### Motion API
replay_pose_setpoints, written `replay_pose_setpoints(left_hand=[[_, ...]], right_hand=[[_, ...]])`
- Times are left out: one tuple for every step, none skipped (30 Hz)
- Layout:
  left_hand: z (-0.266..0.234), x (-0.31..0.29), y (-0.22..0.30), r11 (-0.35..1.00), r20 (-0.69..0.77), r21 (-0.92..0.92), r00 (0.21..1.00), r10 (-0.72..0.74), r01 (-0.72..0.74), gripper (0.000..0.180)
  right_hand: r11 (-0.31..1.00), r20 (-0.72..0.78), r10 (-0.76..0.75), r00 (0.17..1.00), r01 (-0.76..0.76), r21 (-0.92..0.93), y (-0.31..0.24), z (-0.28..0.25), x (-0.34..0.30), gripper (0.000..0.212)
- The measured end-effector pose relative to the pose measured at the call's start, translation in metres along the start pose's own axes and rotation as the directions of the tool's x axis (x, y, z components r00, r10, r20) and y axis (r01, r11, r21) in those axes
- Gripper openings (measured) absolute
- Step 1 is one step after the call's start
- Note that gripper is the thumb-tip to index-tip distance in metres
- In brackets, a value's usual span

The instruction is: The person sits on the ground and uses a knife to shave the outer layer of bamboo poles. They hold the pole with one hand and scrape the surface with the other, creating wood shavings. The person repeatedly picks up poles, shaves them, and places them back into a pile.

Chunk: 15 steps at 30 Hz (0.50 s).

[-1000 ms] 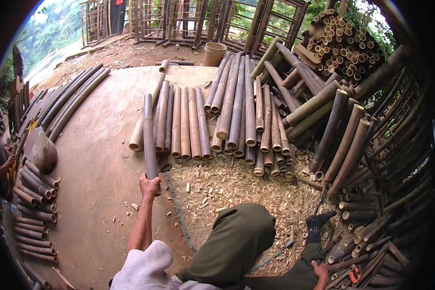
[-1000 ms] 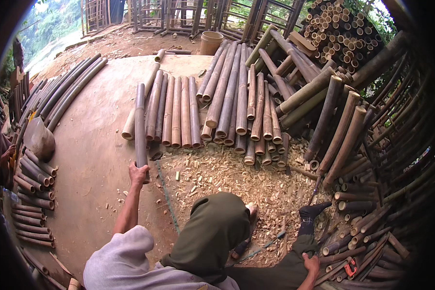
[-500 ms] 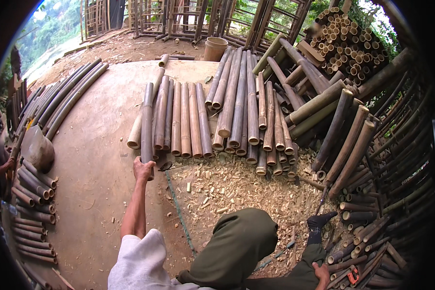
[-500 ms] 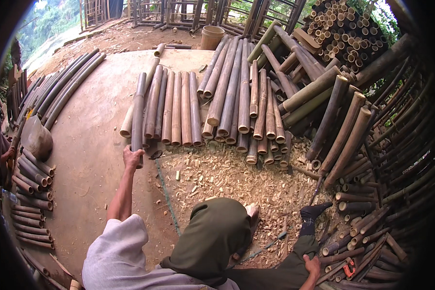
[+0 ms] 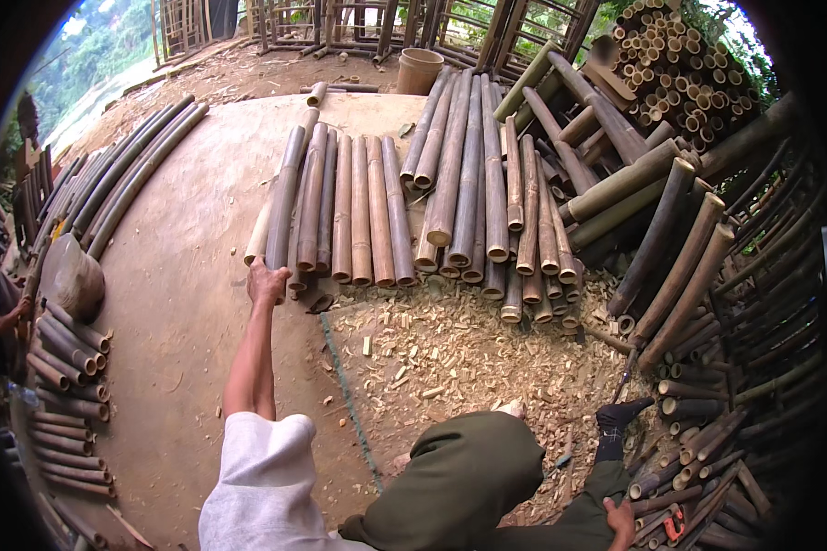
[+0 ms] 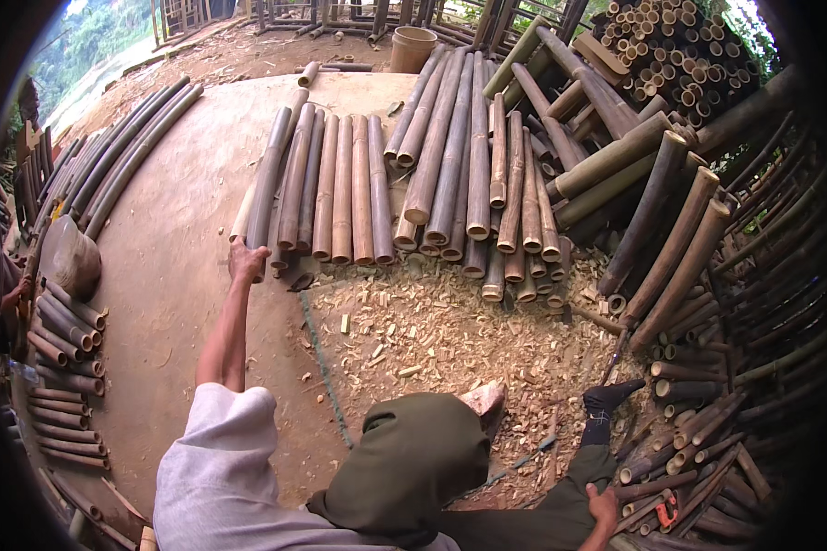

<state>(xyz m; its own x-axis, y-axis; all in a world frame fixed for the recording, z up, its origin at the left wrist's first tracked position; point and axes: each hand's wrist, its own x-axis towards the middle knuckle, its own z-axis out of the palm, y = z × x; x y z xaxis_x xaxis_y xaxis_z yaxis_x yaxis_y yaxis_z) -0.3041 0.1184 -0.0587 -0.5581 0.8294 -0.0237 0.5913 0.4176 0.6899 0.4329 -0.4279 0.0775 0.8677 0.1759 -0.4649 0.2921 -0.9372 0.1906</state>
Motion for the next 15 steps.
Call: replay_pose_setpoints(left_hand=[[0.004, 0.004, 0.003, 1.0, -0.009, 0.011, 1.0, 0.004, -0.004, 0.07], [0.008, 0.007, 0.006, 1.0, -0.019, 0.023, 1.0, 0.009, -0.008, 0.07], [0.007, 0.009, 0.008, 0.999, -0.035, 0.04, 0.999, 0.014, -0.012, 0.07], [0.006, 0.011, 0.009, 0.998, -0.039, 0.056, 0.999, 0.007, -0.005, 0.073], [0.005, 0.012, 0.009, 0.997, -0.044, 0.071, 0.999, 0.0, 0.003, 0.074], [0.008, 0.015, 0.011, 0.997, -0.043, 0.08, 0.999, -0.005, 0.009, 0.076], [0.011, 0.016, 0.012, 0.996, -0.043, 0.089, 0.999, -0.011, 0.014, 0.077], [0.014, 0.016, 0.009, 0.994, -0.043, 0.105, 0.999, -0.019, 0.023, 0.08], [0.018, 0.017, 0.008, 0.994, -0.034, 0.105, 0.999, -0.023, 0.026, 0.079], [0.022, 0.017, 0.007, 0.994, -0.024, 0.105, 0.999, -0.027, 0.029, 0.079], [0.026, 0.017, 0.006, 0.994, -0.015, 0.105, 0.999, -0.031, 0.032, 0.078], [0.028, 0.017, 0.004, 0.993, -0.013, 0.11, 0.999, -0.037, 0.038, 0.077], [0.031, 0.016, 0.002, 0.993, -0.011, 0.114, 0.999, -0.043, 0.044, 0.076], [0.034, 0.016, 0.0, 0.992, -0.008, 0.118, 0.999, -0.049, 0.049, 0.075], [0.033, 0.017, -0.003, 0.991, -0.011, 0.122, 0.998, -0.057, 0.057, 0.074]], right_hand=[[1.0, -0.008, -0.013, 1.0, 0.013, -0.004, 0.004, 0.0, 0.002, 0.091], [1.0, -0.017, -0.026, 1.0, 0.025, -0.008, 0.007, -0.001, 0.002, 0.09], [0.999, -0.029, -0.033, 0.999, 0.032, -0.01, 0.004, -0.001, -0.001, 0.09], [0.999, -0.04, -0.04, 0.998, 0.039, -0.012, -0.001, -0.002, -0.006, 0.09], [0.999, -0.051, -0.047, 0.998, 0.046, -0.014, -0.006, -0.002, -0.008, 0.089], [0.999, -0.05, -0.031, 0.998, 0.03, -0.025, -0.008, -0.004, -0.007, 0.089], [0.999, -0.049, -0.015, 0.999, 0.014, -0.036, -0.009, -0.004, -0.006, 0.088], [0.999, -0.048, 0.0, 0.999, -0.002, -0.048, -0.009, -0.005, -0.005, 0.088], [0.999, -0.06, -0.009, 0.998, 0.006, -0.052, -0.006, -0.004, 0.0, 0.087], [0.998, -0.071, -0.017, 0.997, 0.013, -0.056, -0.001, -0.002, 0.004, 0.087], [0.998, -0.082, -0.025, 0.996, 0.02, -0.06, 0.004, -0.001, 0.008, 0.087], [0.998, -0.085, -0.028, 0.996, 0.023, -0.062, 0.003, -0.001, 0.007, 0.086], [0.998, -0.088, -0.03, 0.996, 0.024, -0.063, 0.002, -0.001, 0.006, 0.086], [0.998, -0.091, -0.031, 0.995, 0.025, -0.065, 0.001, -0.002, 0.005, 0.086], [0.998, -0.084, -0.027, 0.996, 0.022, -0.061, -0.005, -0.004, 0.001, 0.085]])
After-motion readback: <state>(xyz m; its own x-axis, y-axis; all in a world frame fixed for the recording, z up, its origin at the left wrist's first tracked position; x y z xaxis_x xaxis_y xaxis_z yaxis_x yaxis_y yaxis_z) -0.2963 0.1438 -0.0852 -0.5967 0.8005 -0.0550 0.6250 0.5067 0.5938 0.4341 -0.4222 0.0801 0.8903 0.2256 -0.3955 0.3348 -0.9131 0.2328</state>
